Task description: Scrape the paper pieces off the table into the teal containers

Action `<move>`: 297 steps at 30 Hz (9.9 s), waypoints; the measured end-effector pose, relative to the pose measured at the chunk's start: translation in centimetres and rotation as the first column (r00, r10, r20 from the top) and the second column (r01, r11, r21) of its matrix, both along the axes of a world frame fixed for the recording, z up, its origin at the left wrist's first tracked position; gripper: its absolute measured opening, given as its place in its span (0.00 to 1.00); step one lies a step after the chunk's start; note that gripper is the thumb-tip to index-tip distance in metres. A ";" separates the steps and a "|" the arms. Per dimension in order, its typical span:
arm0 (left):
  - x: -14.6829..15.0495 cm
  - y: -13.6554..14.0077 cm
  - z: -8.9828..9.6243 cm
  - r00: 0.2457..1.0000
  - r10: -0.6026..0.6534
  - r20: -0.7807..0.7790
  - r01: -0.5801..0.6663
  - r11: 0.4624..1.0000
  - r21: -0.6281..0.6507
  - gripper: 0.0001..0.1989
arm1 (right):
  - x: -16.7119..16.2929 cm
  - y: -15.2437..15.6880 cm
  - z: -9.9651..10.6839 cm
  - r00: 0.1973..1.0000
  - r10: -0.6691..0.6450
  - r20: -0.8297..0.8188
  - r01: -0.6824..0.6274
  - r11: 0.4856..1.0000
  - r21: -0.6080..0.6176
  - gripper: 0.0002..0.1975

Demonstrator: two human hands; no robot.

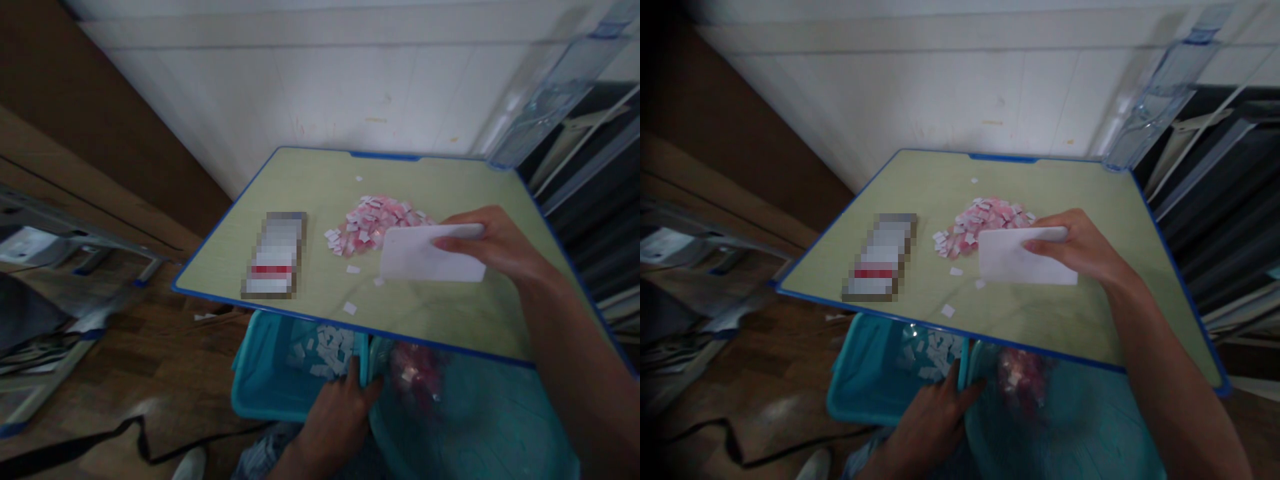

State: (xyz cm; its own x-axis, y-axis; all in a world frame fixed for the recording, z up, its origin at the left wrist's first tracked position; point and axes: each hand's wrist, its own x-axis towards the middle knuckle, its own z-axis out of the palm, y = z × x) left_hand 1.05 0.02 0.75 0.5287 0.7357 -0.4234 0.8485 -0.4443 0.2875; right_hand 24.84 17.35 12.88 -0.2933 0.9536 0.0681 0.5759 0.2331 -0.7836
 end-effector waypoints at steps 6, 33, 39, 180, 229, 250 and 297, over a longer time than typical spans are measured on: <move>0.0 0.0 -0.1 1.000 -0.017 0.017 0.017 1.000 0.012 0.24 | 0.2 0.2 -0.2 0.998 -0.056 0.001 0.056 0.996 0.073 0.14; 0.1 0.0 0.2 1.000 -0.001 -0.023 0.001 1.000 -0.010 0.26 | -2.1 0.0 -1.2 0.985 -0.047 -0.169 0.036 0.997 -0.068 0.13; 0.0 0.0 0.2 1.000 -0.007 -0.014 0.007 1.000 -0.001 0.24 | -3.4 0.1 -2.0 0.986 0.140 -0.093 -0.142 0.990 -0.021 0.14; -0.3 -0.6 -0.2 0.999 -0.016 -0.042 0.013 0.997 -0.073 0.25 | -1.7 0.5 -1.9 0.998 0.064 -0.022 -0.057 0.971 0.234 0.09; -0.3 -0.6 -0.3 1.000 -0.027 -0.006 0.027 0.999 -0.030 0.25 | -0.6 -0.1 -2.5 0.960 -0.166 -0.224 0.185 0.980 0.067 0.10; -0.2 -0.6 -0.4 0.999 -0.035 -0.037 0.034 0.999 -0.039 0.25 | -2.0 0.1 -3.0 0.985 0.025 -0.168 -0.014 0.998 0.062 0.10; 0.1 -0.5 0.4 0.997 -0.013 -0.073 0.010 0.999 -0.041 0.22 | 1.9 0.0 -0.6 0.929 0.299 -0.218 -0.318 0.947 -0.052 0.09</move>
